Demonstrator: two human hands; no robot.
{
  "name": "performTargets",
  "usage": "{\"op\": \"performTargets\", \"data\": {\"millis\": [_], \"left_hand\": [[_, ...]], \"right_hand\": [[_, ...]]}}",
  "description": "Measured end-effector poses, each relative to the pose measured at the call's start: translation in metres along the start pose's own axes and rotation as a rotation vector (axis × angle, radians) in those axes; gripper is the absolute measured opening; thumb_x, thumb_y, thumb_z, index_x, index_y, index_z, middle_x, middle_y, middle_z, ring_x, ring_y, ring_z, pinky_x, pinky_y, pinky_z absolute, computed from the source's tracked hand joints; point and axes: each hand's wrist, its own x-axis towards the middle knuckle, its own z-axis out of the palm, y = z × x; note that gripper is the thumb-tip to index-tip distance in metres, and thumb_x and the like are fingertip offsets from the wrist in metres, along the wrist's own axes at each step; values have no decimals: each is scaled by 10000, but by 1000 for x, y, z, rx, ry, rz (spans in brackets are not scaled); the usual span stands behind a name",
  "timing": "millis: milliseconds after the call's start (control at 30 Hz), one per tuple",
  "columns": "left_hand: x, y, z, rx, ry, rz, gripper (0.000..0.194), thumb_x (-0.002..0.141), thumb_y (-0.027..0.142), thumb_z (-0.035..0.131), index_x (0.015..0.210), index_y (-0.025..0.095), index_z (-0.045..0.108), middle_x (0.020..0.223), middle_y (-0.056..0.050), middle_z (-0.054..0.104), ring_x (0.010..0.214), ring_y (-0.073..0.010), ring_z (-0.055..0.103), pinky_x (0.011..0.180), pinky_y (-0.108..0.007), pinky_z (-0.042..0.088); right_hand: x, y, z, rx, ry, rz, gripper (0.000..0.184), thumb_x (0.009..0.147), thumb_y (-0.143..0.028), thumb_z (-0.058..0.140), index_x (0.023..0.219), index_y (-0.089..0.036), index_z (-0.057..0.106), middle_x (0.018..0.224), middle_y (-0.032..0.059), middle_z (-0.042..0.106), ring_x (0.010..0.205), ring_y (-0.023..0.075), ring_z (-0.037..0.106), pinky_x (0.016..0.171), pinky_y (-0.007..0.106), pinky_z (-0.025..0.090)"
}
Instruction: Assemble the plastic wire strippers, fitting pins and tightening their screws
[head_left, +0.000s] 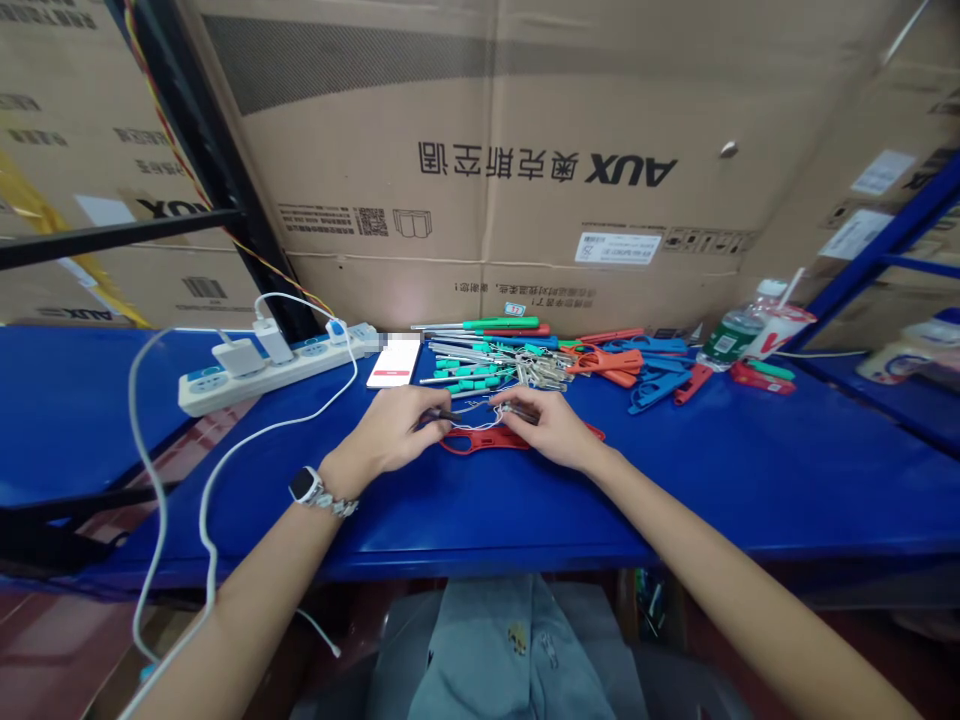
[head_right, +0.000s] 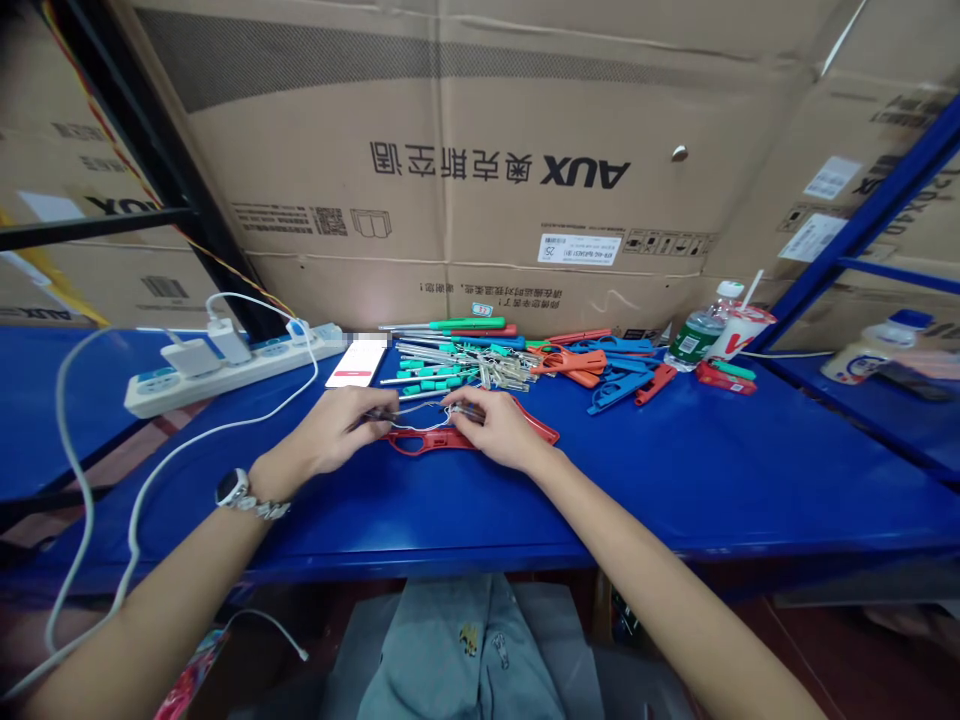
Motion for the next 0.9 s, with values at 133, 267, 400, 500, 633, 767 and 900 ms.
{"op": "performTargets", "data": {"millis": [133,267,400,500,633,767,900], "left_hand": [[6,0,11,131,152,-55,503,925,608,490,623,211,564,550,-23,574,509,-176,485,530,-317,247],[20,-1,17,324,308,-71,538,891,609,538,523,223,465,455,-17,475,427,-160,400,492,-311,185],[35,1,12,430,311,12,284,920,426,528,772,208,632,574,-34,605,492,-185,513,508,-300,252],[40,3,13,442,280,46,237,968,350,481,1014,185,646,700,-50,685,566,-198,586,528,-294,307],[36,5,21,368,294,119,251,1029,362,440,1081,173,597,897,-79,728,648,-194,630,522,-294,327],[28,10,24,360,300,225,302,1074,382,381,1014,163,579,955,-99,688,760,-208,648,540,-303,360],[24,10,21,365,268,246,281,1073,322,357,980,174,577,950,-97,681,833,-216,654,581,-299,393]], "right_hand": [[1,3,-3,-31,41,12,218,928,-308,586,1087,-224,709,797,10,669,622,153,547,611,294,444],[3,4,-5,-39,103,43,211,911,-321,589,1058,-223,705,760,7,664,633,166,563,623,301,444],[3,0,-4,-185,139,70,222,912,-324,591,1077,-242,714,736,2,671,631,173,574,616,299,418],[0,-7,-2,-363,116,88,260,915,-300,592,1143,-257,709,746,3,692,630,176,589,626,307,396],[-4,-16,3,-516,69,31,361,909,-270,593,1265,-268,652,1033,48,751,779,207,663,699,337,428],[-5,-18,5,-553,66,10,408,889,-289,616,1297,-275,610,1241,69,708,927,248,685,729,348,445],[-4,-16,1,-506,94,39,465,865,-248,617,1327,-262,565,1063,64,735,840,235,669,682,327,414]]}}
